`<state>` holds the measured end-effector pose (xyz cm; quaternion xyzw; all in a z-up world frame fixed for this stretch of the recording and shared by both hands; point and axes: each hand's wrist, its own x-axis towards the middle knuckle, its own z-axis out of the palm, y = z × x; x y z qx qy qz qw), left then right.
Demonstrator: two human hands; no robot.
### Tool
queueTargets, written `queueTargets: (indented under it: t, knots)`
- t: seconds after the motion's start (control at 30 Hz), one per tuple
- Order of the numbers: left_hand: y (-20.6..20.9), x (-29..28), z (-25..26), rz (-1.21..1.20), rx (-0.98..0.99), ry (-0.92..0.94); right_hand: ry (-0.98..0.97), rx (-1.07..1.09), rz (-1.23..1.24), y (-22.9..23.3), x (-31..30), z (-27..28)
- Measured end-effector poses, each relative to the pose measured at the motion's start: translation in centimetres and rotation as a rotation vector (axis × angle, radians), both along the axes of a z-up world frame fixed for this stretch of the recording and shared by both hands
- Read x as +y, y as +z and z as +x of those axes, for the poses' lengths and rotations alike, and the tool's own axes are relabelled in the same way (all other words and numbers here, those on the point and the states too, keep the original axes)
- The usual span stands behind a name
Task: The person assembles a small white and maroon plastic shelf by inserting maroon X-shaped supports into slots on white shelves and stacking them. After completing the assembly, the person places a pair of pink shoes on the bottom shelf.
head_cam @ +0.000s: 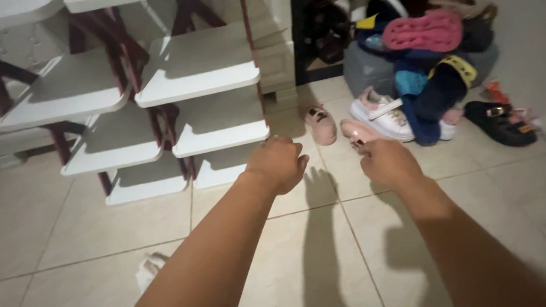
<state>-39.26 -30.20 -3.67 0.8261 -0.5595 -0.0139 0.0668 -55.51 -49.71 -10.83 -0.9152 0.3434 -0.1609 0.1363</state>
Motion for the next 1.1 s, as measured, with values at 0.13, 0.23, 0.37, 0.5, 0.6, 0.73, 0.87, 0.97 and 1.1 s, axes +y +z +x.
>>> queueTargets:
  t: [0.13,0.23,0.37,0.5,0.6,0.73,0.87,0.97,1.1]
  knots:
    - [-0.5,-2.5,-0.6,0.032,0.005,-0.051,-0.04,0.088,0.066,0.7,0.2,-3.3]
    - [-0.8,-4.9,-1.4,0.021,0.017,-0.134,-0.128,0.145,0.072,1.8,-0.2,-6.3]
    - [-0.9,-7.0,-1.7,0.023,0.083,-0.192,-0.115,0.122,-0.02,3.3,-0.2,-8.4]
    - [-1.2,-7.8,-0.3,0.023,0.168,-0.252,-0.161,0.14,-0.007,4.3,0.4,-7.3]
    - [-1.3,-6.7,1.9,-0.022,0.216,-0.248,-0.133,0.179,-0.065,5.0,1.6,-4.1]
    - [-1.2,-4.5,5.2,0.06,0.186,-0.24,-0.093,0.333,-0.096,6.0,3.6,0.5]
    - [-1.6,-2.7,7.5,0.075,0.211,-0.201,-0.109,0.408,-0.077,6.9,3.6,4.7]
    - [-2.9,-2.3,8.3,0.015,0.377,-0.132,-0.064,0.414,-0.08,5.9,2.1,6.6]
    - [-5.1,-2.1,8.1,-0.062,0.558,-0.012,0.092,0.39,-0.123,3.0,-0.2,7.5]
